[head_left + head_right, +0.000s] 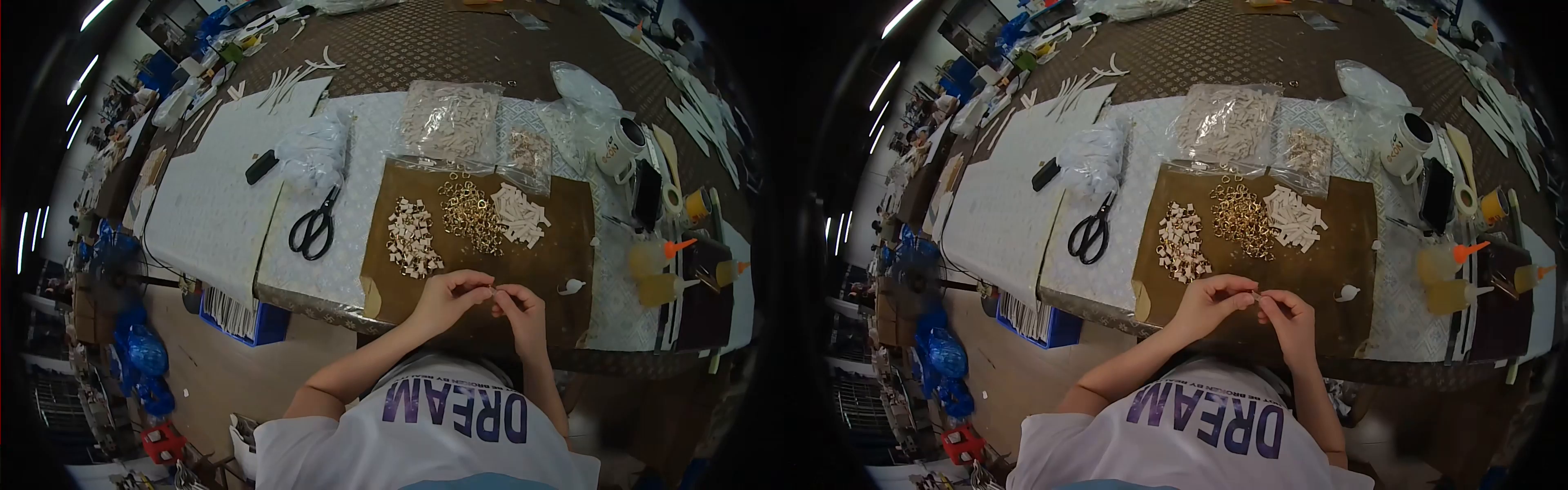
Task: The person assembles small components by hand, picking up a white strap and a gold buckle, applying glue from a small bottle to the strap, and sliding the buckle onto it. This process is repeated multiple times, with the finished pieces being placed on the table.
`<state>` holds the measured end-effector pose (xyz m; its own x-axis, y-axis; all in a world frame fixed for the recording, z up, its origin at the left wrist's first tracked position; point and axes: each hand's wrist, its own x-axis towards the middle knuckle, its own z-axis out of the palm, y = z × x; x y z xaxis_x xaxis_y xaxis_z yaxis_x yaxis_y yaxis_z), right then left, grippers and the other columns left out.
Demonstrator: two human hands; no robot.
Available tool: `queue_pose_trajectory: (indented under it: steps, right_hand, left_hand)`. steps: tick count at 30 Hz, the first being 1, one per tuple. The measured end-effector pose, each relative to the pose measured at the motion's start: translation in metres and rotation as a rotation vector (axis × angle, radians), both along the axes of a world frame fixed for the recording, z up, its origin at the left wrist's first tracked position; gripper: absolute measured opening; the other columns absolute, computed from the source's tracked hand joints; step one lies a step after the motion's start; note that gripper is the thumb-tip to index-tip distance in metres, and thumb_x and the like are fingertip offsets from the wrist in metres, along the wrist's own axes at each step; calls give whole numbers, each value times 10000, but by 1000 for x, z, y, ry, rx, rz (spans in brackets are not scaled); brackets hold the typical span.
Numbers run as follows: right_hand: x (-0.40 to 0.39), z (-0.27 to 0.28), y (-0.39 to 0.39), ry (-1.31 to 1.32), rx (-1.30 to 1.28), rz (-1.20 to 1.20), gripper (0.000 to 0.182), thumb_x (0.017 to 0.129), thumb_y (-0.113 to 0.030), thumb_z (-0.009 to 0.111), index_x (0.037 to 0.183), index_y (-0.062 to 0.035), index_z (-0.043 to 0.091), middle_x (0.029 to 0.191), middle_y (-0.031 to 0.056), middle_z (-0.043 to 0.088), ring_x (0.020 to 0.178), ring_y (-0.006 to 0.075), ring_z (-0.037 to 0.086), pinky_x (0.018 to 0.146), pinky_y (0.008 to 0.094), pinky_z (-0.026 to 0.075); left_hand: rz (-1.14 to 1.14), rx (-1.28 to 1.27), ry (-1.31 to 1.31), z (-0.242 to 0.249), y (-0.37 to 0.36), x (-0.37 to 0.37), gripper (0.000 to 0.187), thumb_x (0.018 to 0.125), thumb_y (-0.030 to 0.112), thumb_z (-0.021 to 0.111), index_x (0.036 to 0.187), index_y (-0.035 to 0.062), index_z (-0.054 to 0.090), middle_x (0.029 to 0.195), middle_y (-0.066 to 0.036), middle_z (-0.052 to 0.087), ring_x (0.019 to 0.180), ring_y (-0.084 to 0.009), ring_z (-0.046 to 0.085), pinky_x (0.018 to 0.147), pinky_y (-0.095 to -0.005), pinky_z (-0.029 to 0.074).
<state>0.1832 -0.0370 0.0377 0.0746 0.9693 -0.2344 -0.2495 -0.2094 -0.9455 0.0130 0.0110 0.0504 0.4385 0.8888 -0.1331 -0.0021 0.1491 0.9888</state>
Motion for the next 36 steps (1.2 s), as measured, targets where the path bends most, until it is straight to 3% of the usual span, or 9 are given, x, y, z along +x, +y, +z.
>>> queue_pose_trajectory:
  steps: [4, 13, 18, 25, 30, 34, 36]
  right_hand:
    - [-2, 3, -1, 15, -27, 23, 141, 865, -84, 601, 958, 20, 617, 813, 42, 625, 681, 96, 575, 635, 225, 486]
    - [-2, -6, -1, 338, -141, 64, 155, 876, -122, 598, 984, -11, 598, 858, 35, 616, 712, 97, 561, 657, 232, 470]
    - [-3, -11, -1, 423, -132, 82, 118, 878, -107, 592, 962, -25, 580, 867, 38, 608, 721, 103, 562, 669, 232, 469]
    - [-6, -5, -5, 221, -19, 78, 97, 869, -71, 593, 950, -23, 568, 834, 39, 610, 729, 102, 577, 682, 233, 481]
    - [-2, 8, -10, -49, 43, 94, 84, 838, -26, 616, 909, -1, 581, 824, 30, 608, 737, 85, 580, 682, 209, 478]
    - [-2, 7, -11, -114, 37, 81, 85, 816, 5, 629, 887, 8, 582, 838, 22, 604, 766, 73, 578, 690, 195, 470]
    - [-3, -1, -13, -107, 68, 61, 86, 815, 10, 627, 885, 9, 577, 847, 21, 600, 779, 71, 577, 700, 195, 469]
  left_hand:
    - [-24, -38, 25, 1, -2, -2, 232, 843, 48, 630, 1069, -5, 623, 898, -51, 663, 800, -81, 597, 740, -215, 486]
    - [-83, -383, -388, 2, -3, -11, 246, 886, 75, 576, 1107, -31, 591, 981, -95, 646, 839, -120, 627, 785, -235, 513]
    - [-103, -492, -432, -2, -3, -12, 239, 899, 81, 556, 1105, -35, 590, 978, -105, 645, 842, -133, 634, 794, -239, 513]
    - [-127, -410, -368, 0, -3, -13, 202, 853, 58, 615, 1032, -35, 621, 890, -90, 660, 801, -125, 631, 744, -224, 511]
    - [-64, -196, -157, -7, -7, -9, 174, 837, 33, 628, 999, -29, 628, 854, -67, 657, 776, -100, 617, 726, -215, 504]
    - [-5, -105, -47, -6, -13, -4, 165, 842, 21, 617, 1000, -25, 628, 860, -56, 650, 781, -94, 614, 724, -214, 504]
    - [12, -149, -122, -5, -14, -3, 171, 847, 23, 610, 1011, -23, 627, 879, -60, 651, 792, -100, 617, 728, -218, 506]
